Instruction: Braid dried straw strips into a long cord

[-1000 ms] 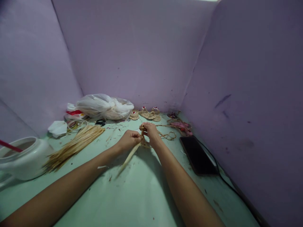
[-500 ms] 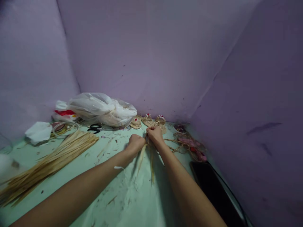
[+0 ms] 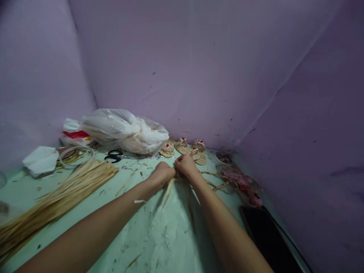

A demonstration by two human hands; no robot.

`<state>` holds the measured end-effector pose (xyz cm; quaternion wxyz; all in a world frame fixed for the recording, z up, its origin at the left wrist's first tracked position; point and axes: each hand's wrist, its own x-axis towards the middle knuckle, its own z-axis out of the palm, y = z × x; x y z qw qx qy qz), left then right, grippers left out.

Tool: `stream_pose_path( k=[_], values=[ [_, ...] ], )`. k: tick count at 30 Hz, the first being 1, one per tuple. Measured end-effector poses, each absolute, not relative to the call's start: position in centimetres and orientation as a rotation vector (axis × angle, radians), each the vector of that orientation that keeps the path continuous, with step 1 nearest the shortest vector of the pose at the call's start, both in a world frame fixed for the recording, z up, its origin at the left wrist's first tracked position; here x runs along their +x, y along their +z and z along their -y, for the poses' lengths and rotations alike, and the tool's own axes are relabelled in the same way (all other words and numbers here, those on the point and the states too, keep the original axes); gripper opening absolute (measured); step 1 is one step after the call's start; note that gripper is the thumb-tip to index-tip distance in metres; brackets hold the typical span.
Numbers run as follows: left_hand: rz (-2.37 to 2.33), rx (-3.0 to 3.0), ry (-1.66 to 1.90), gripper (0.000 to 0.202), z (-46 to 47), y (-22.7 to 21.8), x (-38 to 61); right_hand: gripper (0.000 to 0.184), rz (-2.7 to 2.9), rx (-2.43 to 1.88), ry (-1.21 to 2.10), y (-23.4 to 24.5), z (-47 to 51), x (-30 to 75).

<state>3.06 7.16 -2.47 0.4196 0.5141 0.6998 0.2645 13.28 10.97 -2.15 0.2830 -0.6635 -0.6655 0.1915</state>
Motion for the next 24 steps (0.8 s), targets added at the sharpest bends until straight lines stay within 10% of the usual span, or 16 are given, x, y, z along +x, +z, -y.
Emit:
stream_pose_path(
  k=[24],
  values=[
    [-1.65, 1.559, 0.482, 0.011, -8.0, -1.6, 1.5, 0.019, 2.175, -1.873, 0.067, -1.4, -1.3, 14.3]
  ],
)
